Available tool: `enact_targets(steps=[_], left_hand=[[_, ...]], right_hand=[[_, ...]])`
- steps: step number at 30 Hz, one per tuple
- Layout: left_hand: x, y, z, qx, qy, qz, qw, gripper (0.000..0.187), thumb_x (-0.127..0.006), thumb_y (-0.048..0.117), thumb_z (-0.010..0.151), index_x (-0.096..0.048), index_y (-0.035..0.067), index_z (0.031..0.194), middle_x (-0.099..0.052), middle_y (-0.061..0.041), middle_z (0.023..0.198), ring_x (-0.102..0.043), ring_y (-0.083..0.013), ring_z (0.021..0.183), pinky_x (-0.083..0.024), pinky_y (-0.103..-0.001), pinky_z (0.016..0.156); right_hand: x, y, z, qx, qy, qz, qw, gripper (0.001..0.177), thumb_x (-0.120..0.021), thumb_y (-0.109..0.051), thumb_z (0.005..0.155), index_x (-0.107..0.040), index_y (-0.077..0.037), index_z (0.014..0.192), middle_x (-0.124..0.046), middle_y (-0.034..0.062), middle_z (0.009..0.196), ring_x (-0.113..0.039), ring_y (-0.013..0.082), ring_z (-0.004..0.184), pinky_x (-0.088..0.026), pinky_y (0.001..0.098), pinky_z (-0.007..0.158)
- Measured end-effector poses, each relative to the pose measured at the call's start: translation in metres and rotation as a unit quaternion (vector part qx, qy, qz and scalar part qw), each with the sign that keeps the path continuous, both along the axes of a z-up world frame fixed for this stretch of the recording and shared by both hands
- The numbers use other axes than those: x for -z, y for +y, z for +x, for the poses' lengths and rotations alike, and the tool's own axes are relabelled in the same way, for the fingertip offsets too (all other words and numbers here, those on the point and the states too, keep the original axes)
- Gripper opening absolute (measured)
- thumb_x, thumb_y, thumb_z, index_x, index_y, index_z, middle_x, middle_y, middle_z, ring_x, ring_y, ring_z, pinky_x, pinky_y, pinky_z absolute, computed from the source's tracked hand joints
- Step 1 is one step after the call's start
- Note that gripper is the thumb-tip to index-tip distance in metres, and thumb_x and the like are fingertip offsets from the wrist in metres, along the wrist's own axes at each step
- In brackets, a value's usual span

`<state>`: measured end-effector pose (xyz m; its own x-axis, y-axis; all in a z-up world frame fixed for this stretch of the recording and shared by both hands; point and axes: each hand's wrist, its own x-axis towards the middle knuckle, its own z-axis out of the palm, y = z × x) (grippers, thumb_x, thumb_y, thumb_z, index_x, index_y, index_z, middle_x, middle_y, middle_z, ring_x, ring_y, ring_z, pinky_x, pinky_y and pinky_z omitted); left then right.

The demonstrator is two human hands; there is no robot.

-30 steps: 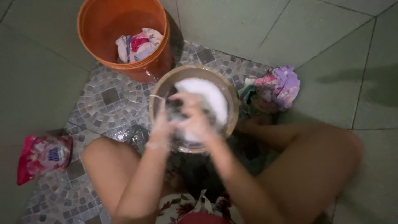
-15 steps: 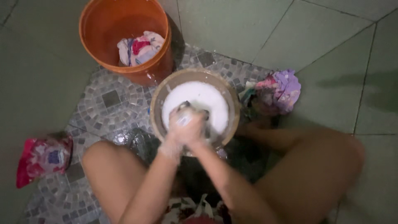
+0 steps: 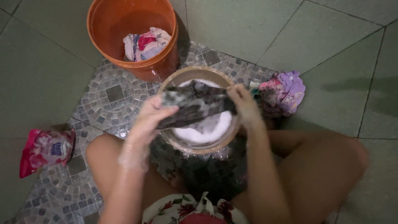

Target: The person hand washes various pieces of clothing in a small basin filled with soapy water. They scrub and rinse each item individually, then place the washed clothes into a larger orange bucket nearby.

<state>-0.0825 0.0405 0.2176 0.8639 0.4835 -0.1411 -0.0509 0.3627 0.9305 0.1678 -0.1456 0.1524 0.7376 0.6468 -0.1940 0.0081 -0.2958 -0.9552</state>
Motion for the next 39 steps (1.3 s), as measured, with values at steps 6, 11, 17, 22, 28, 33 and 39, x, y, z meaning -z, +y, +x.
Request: enact_targets(steps=[6,11,17,22,28,33,39], left_hand=[[0.068,0.021,0.014,-0.252,-0.023,-0.408,0.877,0.083,-0.07,0.051,0.088,-0.047,0.003,0.151,-0.05,-0.021,0.153,-0.046,-0.0406,0.137,-0.034,-0.062,0.107],[0.155,-0.007,0.038,-0.027,0.154,-0.223,0.962,0.077,-0.071,0.045,0.094,-0.042,0.007,0.154,-0.046,-0.012,0.157,-0.038,-0.0227,0.145,-0.029,-0.039,0.124],[0.113,0.003,0.029,-0.024,0.004,-0.301,0.953,0.069,-0.073,0.03,0.101,-0.041,-0.008,0.149,-0.03,-0.035,0.146,-0.035,-0.0343,0.116,-0.008,-0.056,0.106],[0.092,0.006,0.037,-0.396,-0.146,-0.391,0.818,0.057,-0.063,0.04,0.095,-0.054,0.006,0.141,-0.064,-0.012,0.137,-0.057,-0.0275,0.129,-0.046,-0.041,0.106],[0.168,-0.037,0.078,-0.144,-0.118,-0.336,0.923,0.046,-0.06,0.041,0.098,-0.058,0.007,0.129,-0.066,-0.012,0.121,-0.061,-0.0279,0.114,-0.05,-0.042,0.097],[0.174,-0.059,0.084,-0.094,-0.002,-0.356,0.93,0.04,-0.057,0.043,0.1,-0.061,0.008,0.119,-0.067,-0.011,0.108,-0.064,-0.0282,0.101,-0.054,-0.043,0.09],[0.21,-0.059,0.081,0.065,-0.285,-0.56,0.775,0.037,-0.056,0.045,0.107,-0.064,0.009,0.108,-0.068,-0.012,0.101,-0.066,-0.029,0.095,-0.057,-0.043,0.089]], right_hand=[[0.0,0.021,0.021,-0.006,-0.155,0.001,0.988,0.026,-0.063,-0.03,0.102,-0.058,-0.005,0.105,-0.063,0.0122,0.099,-0.061,0.0238,0.099,-0.051,0.0364,0.092],[-0.003,0.031,-0.01,-0.274,-0.221,-0.193,0.916,0.086,-0.083,-0.02,0.063,-0.05,-0.01,0.141,-0.049,0.021,0.14,-0.044,0.0367,0.133,-0.038,0.0445,0.108],[0.056,0.025,-0.036,-0.251,-0.238,-0.261,0.901,0.087,-0.099,-0.032,0.064,-0.057,-0.007,0.136,-0.026,0.0215,0.162,-0.01,0.0414,0.153,-0.015,0.047,0.12],[0.034,0.045,-0.062,-0.136,-0.274,0.093,0.948,0.065,-0.094,-0.032,0.064,-0.078,0.001,0.117,-0.053,0.0147,0.145,-0.041,0.0335,0.142,-0.031,0.0438,0.123],[-0.001,0.082,-0.15,0.008,-0.289,0.133,0.948,0.035,-0.091,-0.026,0.075,-0.074,0.001,0.09,-0.074,0.0123,0.102,-0.073,0.0255,0.094,-0.058,0.0374,0.09],[0.042,0.094,-0.065,0.159,-0.181,0.013,0.97,0.035,-0.084,-0.037,0.079,-0.074,-0.003,0.077,-0.075,0.0151,0.077,-0.072,0.0289,0.069,-0.057,0.0392,0.071],[0.041,0.074,-0.134,0.053,-0.279,0.094,0.954,0.034,-0.078,-0.032,0.085,-0.069,-0.003,0.069,-0.07,0.0177,0.071,-0.067,0.032,0.063,-0.053,0.0425,0.065]])
